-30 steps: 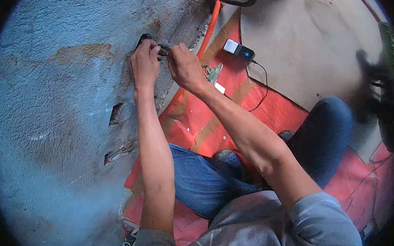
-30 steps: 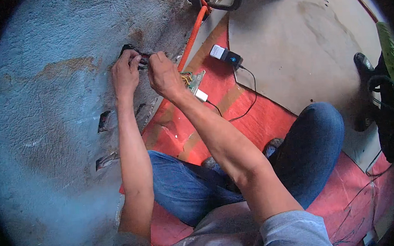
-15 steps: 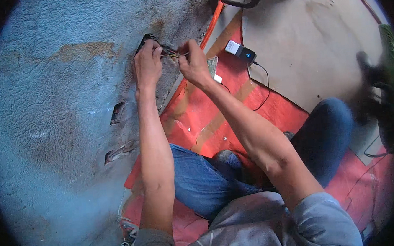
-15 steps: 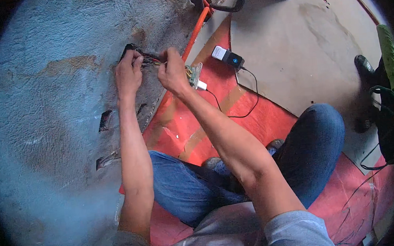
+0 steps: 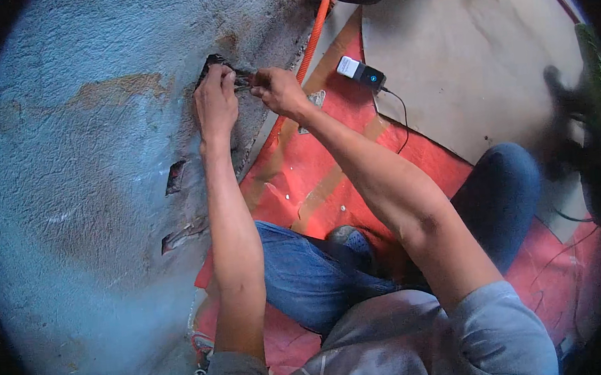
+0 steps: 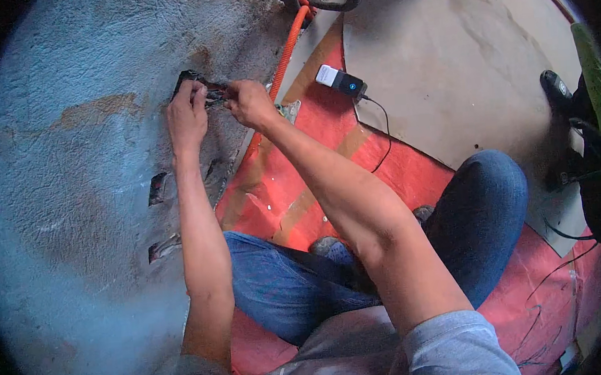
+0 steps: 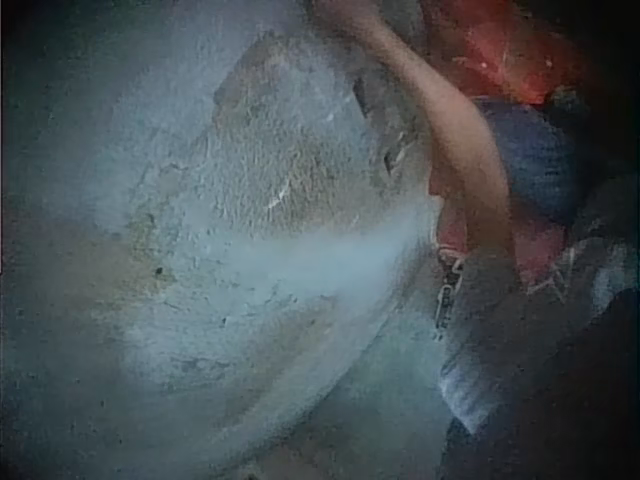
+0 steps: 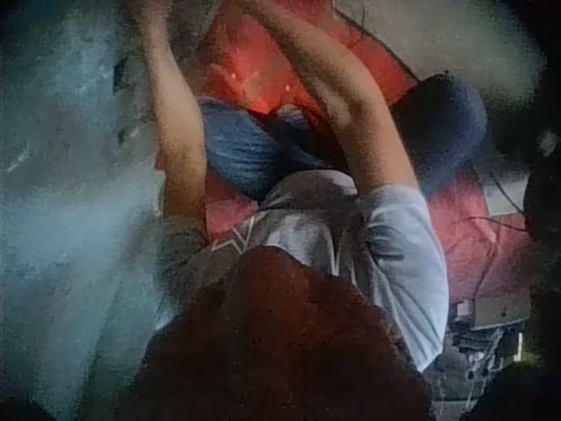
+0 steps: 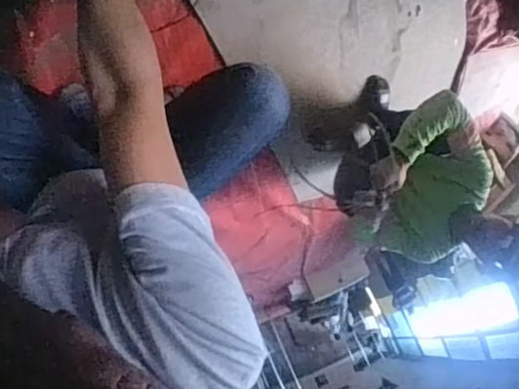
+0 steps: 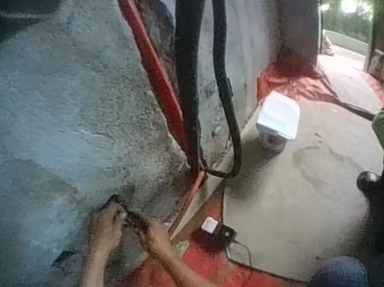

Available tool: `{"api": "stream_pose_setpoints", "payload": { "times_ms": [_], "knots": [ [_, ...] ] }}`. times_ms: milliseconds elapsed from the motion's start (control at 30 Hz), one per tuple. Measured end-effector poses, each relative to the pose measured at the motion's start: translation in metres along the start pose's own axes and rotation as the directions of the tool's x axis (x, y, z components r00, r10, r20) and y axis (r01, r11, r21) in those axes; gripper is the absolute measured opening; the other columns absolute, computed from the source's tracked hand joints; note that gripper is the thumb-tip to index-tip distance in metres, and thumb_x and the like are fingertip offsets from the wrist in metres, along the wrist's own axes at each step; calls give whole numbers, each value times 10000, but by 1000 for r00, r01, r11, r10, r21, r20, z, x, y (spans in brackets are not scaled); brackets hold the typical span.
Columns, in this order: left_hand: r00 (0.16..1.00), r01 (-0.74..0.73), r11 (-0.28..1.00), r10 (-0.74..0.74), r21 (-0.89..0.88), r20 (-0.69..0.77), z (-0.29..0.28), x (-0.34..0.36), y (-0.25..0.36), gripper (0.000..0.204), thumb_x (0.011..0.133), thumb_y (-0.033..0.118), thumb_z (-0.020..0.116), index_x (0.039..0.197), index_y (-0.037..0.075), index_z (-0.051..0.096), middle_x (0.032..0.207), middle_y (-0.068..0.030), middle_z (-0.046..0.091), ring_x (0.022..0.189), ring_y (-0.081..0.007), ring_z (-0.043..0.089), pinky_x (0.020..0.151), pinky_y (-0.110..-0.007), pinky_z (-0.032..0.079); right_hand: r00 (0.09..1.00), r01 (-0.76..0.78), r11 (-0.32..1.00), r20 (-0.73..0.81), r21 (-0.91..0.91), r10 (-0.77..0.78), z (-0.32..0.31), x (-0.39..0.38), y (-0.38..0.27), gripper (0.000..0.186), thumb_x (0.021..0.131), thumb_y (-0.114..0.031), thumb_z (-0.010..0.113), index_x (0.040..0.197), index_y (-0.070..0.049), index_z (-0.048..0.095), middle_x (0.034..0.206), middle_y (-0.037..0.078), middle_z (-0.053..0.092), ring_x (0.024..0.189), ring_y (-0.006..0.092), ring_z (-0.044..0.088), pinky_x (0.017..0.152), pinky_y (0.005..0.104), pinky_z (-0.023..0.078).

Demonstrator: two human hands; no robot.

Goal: The person wires an electrical outlet by hand while sitting on the floor, connecting wires to the back of the receptacle and tucking the assembly into a wall box.

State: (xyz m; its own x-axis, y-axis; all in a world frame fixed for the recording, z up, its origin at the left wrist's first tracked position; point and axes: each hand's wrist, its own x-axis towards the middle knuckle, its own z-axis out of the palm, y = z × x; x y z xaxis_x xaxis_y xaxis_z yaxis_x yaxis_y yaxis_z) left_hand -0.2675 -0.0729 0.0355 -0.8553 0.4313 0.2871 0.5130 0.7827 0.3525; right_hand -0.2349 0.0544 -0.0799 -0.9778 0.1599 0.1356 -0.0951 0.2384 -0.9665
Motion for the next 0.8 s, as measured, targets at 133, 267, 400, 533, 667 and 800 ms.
{"api": "stream_pose_setpoints", "payload": {
  "times_ms": [133,267,400,533,667,800],
  "knots": [
    [995,94,987,-97,-129,-19,-11,-11,14,118,967,99,616,1057,24,629,884,-199,710,833,-395,713,719,-476,530,996,-83,984,46,159,77,-4,-9,-8,218,868,-162,779,1005,-4,717,781,144,670,743,221,644,719,381,509],
    [977,208,972,-212,-110,-32,-8,-29,27,161,952,112,647,1075,7,650,856,-193,724,793,-342,737,694,-443,544,999,-13,986,54,165,4,-17,-7,-8,236,860,-181,793,998,-4,718,781,140,674,746,219,649,718,380,513],
    [967,246,954,-253,-173,-21,-2,-41,35,199,938,175,697,980,-19,694,820,-165,739,759,-291,742,692,-410,555,993,34,994,104,108,-46,-22,-8,-15,210,838,-165,786,958,-6,719,838,197,697,796,323,689,729,433,526],
    [949,309,946,-313,-95,-31,5,-38,42,207,940,192,695,930,-15,708,810,-170,738,755,-302,741,698,-409,556,989,130,987,63,98,-137,-25,-7,-15,145,817,-121,731,904,-7,710,864,241,690,823,439,682,728,499,526],
    [961,273,961,-271,43,-56,5,-34,27,245,962,239,692,954,-3,728,787,-128,740,710,-196,710,677,-364,536,991,78,996,105,39,-82,-23,-8,-25,120,802,-71,668,896,-7,708,864,247,687,835,447,682,739,510,527],
    [968,250,967,-250,41,-4,7,-31,19,208,935,186,669,932,-19,707,827,-215,726,758,-372,728,691,-450,538,990,137,988,22,72,-139,-20,-12,-18,148,788,-36,631,908,-11,715,860,257,685,862,447,687,761,500,534]
  ]
}}
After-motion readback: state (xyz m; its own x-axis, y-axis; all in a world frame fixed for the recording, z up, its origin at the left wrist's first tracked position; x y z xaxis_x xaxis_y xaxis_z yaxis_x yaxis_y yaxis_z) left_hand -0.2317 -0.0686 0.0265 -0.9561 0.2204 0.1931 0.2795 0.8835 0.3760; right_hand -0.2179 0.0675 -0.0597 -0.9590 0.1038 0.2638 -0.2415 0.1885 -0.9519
